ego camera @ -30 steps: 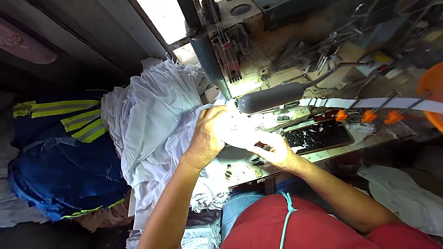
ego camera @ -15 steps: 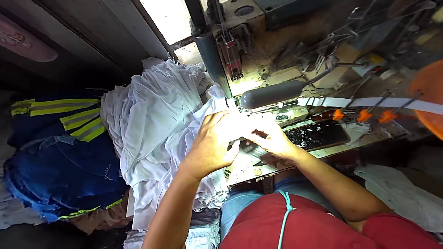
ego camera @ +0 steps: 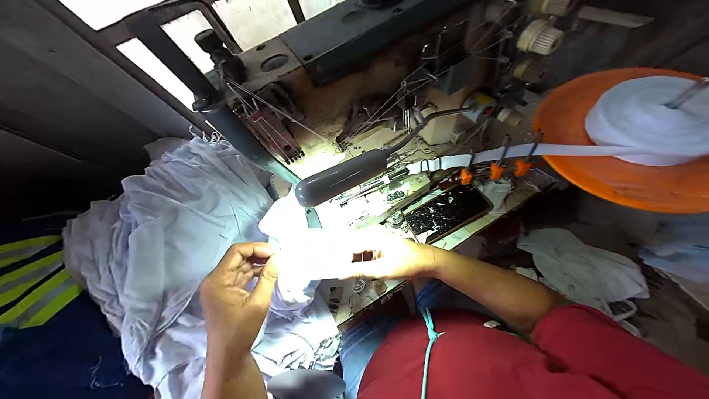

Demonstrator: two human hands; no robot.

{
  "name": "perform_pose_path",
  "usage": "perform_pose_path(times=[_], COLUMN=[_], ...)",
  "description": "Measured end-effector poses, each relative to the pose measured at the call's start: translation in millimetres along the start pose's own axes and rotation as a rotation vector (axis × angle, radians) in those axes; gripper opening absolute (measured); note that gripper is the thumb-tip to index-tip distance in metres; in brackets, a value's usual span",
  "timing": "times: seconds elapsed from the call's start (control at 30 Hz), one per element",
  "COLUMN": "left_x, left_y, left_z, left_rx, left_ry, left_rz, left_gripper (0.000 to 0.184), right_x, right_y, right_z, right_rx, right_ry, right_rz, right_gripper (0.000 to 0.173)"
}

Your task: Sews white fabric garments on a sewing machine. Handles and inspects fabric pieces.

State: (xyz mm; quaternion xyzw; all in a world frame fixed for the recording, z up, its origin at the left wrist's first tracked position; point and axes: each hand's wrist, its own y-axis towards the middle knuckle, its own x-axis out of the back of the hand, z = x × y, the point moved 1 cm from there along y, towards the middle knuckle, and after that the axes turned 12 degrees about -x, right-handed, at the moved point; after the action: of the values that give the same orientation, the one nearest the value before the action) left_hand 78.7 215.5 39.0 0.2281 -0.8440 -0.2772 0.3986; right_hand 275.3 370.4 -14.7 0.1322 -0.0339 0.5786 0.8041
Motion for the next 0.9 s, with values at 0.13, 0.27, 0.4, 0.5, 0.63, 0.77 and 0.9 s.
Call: perform_pose_path(times=[0.13, 0.27, 0.4, 0.5, 0.63, 0.77, 0.9], left_x=[-11, -25, -8, -12, -35, -71, -72], left_y=[0, -2, -3, -13, -30, -38, -32], left_z=[-19, -14, -42, -70, -72, -40, 1], left_rx=[-0.251, -0.475, -0.405, -0.34, -0.421, -0.467, -0.377], left_ry=[0.263, 0.479, 0.417, 0.216, 0.171, 0.515, 0.733], left_rz=[0.14, 0.433, 0.561, 0.57, 0.341, 0.304, 0.171], left_gripper=[0.027, 0.031, 0.024, 0.022, 0.035, 0.047, 0.027], right_x=[-7, -2, -3, -13, -5, 6, 9], right_y=[-19, -28, -42, -54, -61, -63, -64], right_z=[13, 14, 6, 8, 9, 3, -2], right_rx=[0.053, 0.181, 0.135, 0.114, 0.123, 0.152, 0.232], right_ry=[-0.007, -0.007, -0.166, -0.193, 0.008, 0.155, 0.096], right_rz=[0.067, -0.017, -0.033, 0.016, -0.001, -0.011, -0.011], right_gripper=[0.024, 0.024, 0.023, 0.019, 0.017, 0.02, 0.026])
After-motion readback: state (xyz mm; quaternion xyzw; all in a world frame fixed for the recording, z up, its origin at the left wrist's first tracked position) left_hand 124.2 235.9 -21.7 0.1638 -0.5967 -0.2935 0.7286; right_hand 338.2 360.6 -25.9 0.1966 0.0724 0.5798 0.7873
